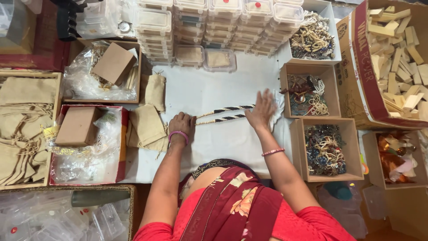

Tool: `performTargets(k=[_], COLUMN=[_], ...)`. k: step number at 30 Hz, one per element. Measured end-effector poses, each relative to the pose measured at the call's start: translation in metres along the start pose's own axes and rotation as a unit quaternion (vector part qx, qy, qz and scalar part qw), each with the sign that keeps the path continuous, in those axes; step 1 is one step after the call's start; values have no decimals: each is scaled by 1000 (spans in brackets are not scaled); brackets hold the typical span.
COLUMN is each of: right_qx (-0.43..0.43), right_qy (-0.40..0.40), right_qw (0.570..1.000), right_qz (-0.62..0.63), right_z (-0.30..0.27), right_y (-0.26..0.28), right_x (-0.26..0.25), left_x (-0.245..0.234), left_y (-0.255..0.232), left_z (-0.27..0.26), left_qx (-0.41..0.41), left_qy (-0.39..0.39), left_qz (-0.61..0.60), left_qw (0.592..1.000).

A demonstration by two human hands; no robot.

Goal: The person cleans a beaded necklace with a white cloth, places it in a plastic bag, and then puts the bag into a small cloth pouch. They then clean a plastic container with the cloth and place the pouch inside. Finally, they clean a second beaded necklace with the cloth.

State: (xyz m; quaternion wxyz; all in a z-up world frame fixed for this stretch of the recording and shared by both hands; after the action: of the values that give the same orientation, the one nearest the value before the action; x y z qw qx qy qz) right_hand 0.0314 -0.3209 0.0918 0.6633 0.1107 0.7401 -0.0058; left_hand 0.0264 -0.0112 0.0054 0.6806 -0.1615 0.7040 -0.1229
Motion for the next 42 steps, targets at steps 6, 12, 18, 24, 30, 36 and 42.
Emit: performTargets(k=[6,12,18,24,30,36,42], right_qx=[-232,-247,-301,-288,-161,-13,95], right_qy=[-109,-107,-90,-69,-79,-60,-75], right_qw=[967,962,949,955,984,998,993], right_qz=[15,-42,-17,-11,1,13,6], right_z=[57,21,-19,-37,-1,42,89], right_y=[-30,-50,-64,-71,-58,-44,-39], right_x=[83,111,107,112,109,112,120], left_x=[-3,9,3,-1,15,-2,4], left_y=[-2,1,-4,-5,4,-8,-8], left_z=[-3,2,3,0,3,1,3], left_qx=[1,10,-3,1,-1,-8,7], left_qy=[-22,-21,-3,-22,-26,-15,4], left_qz=[-7,-4,17,20,29,26,40], left_qw=[1000,1000,1000,1000,999,1000,999])
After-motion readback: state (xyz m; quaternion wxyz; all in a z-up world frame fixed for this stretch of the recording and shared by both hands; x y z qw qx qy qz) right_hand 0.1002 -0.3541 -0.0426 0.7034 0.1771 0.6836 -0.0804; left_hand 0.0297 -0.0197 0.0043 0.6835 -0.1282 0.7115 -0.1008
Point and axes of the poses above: each hand's wrist, its own z-axis towards the middle knuckle, its own x-axis out of the palm, y = z × x, the point moved 3 cm from there along z, towards the middle knuckle, and after that the axes turned 12 degrees about -x, right-handed, at the moved point
